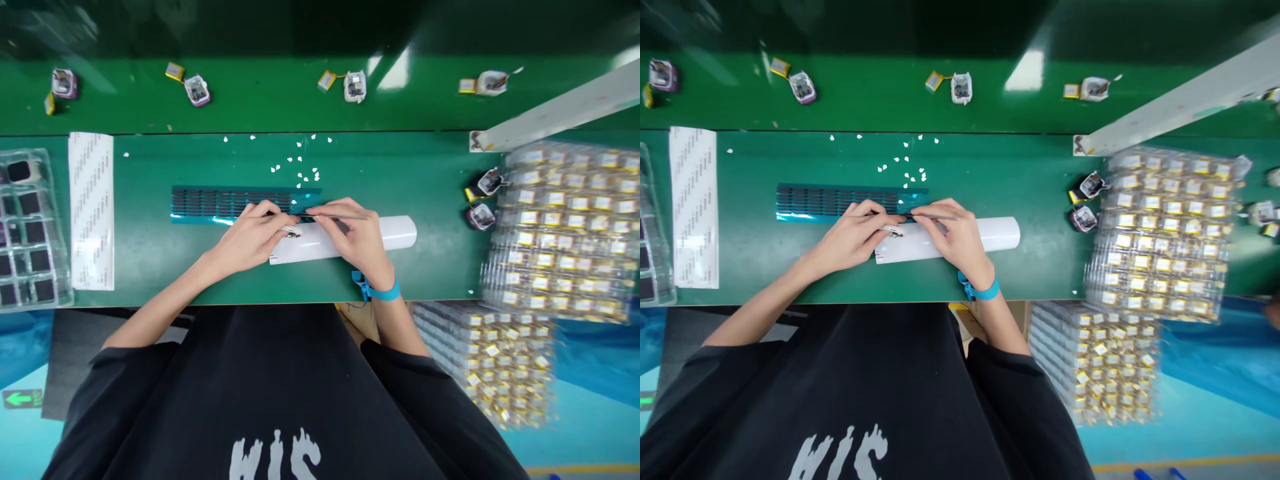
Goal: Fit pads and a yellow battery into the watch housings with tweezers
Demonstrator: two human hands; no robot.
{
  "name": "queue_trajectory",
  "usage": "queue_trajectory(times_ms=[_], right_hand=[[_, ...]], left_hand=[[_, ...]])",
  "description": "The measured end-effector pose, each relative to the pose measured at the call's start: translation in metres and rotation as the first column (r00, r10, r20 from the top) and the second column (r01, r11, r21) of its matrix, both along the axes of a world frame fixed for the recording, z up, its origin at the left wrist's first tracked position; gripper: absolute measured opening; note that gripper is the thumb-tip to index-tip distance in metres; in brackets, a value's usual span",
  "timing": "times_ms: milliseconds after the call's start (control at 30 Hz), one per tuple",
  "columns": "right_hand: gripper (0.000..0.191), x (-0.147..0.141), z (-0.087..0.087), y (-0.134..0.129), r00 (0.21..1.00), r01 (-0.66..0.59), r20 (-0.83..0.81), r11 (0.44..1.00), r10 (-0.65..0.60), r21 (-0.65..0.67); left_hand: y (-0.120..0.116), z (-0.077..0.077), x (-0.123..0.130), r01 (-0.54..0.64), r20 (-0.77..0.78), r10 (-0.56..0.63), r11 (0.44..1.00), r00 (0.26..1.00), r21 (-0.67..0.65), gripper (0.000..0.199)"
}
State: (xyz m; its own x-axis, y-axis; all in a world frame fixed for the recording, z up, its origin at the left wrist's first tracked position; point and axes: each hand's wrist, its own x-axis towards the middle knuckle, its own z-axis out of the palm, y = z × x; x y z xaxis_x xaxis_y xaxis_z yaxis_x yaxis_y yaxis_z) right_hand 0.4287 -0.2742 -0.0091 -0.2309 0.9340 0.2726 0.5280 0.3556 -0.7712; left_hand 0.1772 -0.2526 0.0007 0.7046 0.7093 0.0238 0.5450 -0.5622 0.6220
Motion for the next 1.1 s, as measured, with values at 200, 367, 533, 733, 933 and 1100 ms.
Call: queue_trajectory(times_ms=[200,367,533,733,933,1100], right_hand=[[0.025,0.001,-0.012,-0.003,0.987,-0.034,0.158,0.982,0.004,0.185],[0.026,0.003,0.016,0.011,0.989,0.132,0.037,0.963,-0.145,0.233],[0.022,-0.021,0.039,0.024,0.984,0.180,-0.045,0.937,-0.175,0.300],[0.031,-0.044,0.022,0.023,0.994,-0.108,0.048,0.899,0.097,0.425],[0.030,-0.046,0.015,0.018,0.975,-0.186,0.190,0.886,0.114,0.424],[0.032,-0.048,0.017,0.018,0.965,-0.222,0.226,0.873,0.133,0.433]], left_hand=[[0.003,-0.010,0.006,-0.006,-0.009,0.006,0.999,1.000,0.046,0.027],[0.002,0.015,0.009,-0.020,0.235,0.027,0.999,0.972,-0.032,0.023],[0.024,0.033,0.000,-0.329,0.646,0.639,0.769,0.417,-0.548,0.014],[0.040,0.019,-0.012,-0.241,0.476,0.826,0.549,0.303,-0.800,0.018],[0.029,0.012,-0.007,-0.363,0.489,0.816,0.576,0.309,-0.732,0.023],[0.029,0.013,-0.006,-0.355,0.444,0.868,0.497,0.225,-0.792,0.024]])
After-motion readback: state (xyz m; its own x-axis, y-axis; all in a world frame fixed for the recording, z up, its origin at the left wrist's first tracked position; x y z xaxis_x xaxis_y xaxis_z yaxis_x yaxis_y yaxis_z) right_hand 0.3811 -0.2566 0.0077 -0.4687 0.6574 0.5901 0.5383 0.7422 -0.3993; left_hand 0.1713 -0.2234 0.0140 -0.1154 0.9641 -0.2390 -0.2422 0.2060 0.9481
